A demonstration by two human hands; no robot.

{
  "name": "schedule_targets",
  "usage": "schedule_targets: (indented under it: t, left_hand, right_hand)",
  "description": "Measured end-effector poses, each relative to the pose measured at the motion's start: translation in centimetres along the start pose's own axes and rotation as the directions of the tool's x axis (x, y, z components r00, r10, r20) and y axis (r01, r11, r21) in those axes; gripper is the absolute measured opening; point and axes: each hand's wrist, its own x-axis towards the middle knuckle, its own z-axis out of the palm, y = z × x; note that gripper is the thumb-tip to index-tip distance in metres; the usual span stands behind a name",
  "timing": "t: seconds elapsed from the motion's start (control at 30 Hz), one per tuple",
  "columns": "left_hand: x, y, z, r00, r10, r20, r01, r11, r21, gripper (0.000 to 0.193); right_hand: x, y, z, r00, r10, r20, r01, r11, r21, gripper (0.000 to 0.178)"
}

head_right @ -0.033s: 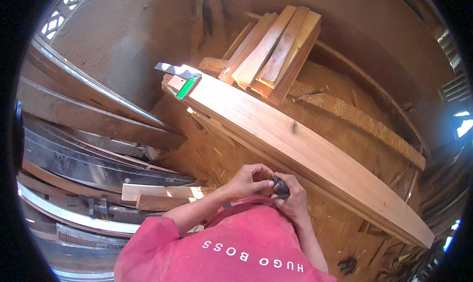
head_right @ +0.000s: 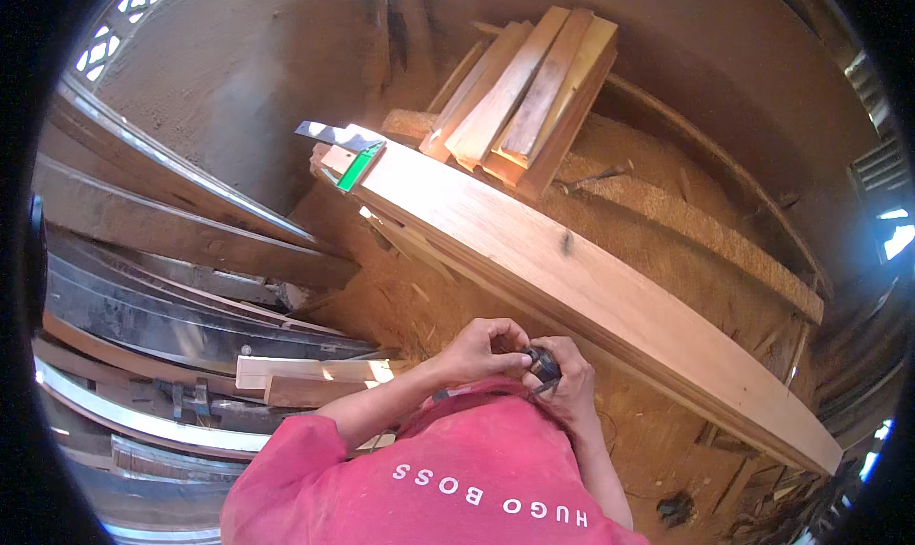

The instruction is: The person measures and marks a curved wooden board using a tape measure, a speed square, and a pencil.

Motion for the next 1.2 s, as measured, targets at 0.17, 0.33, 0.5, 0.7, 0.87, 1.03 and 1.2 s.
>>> schedule_targets:
  t: [0.17, 0.33, 0.5, 0.7, 0.87, 1.03, 1.2]
  left_hand:
    - [0.8, 2.1, -2.1, 0.976, -0.122, 0.182, 0.111, 0.991, 0.069, 0.017]
    - [3.2, 8.0, -16.4, 0.825, 0.121, -0.552, -0.075, 0.992, 0.105, 0.024]
    - [6.5, 7.8, -29.8, 0.733, 0.194, -0.652, 0.019, 0.952, 0.304, 0.023]
    - [9.8, 6.7, -32.7, 0.81, 0.208, -0.549, 0.235, 0.742, 0.628, 0.023]
    - [9.8, 6.8, -32.9, 0.819, 0.136, -0.558, 0.278, 0.756, 0.593, 0.02]
    - [9.2, 6.7, -33.0, 0.796, 0.239, -0.557, 0.291, 0.655, 0.697, 0.019]
    - [9.9, 7.4, -32.1, 0.829, 0.186, -0.528, 0.272, 0.69, 0.67, 0.018]
  right_hand:
    - [-4.5, 0.8, -5.4, 0.975, 0.197, -0.104, -0.223, 0.874, -0.433, 0.041]
    - [-15.4, 3.4, -22.0, 0.774, 0.478, -0.415, -0.632, 0.538, -0.558, 0.042]
    - [-27.0, 11.2, -40.5, 0.721, 0.457, -0.521, -0.672, 0.279, -0.686, 0.053]
    - [-28.9, 20.4, -48.0, 0.806, 0.31, -0.505, -0.579, 0.229, -0.783, 0.049]
    - [-24.0, 20.8, -47.3, 0.838, 0.32, -0.442, -0.537, 0.341, -0.771, 0.047]
    - [-20.7, 19.1, -46.0, 0.831, 0.363, -0.421, -0.546, 0.389, -0.742, 0.046]
    - [-21.8, 21.0, -47.1, 0.863, 0.303, -0.404, -0.498, 0.382, -0.778, 0.045]
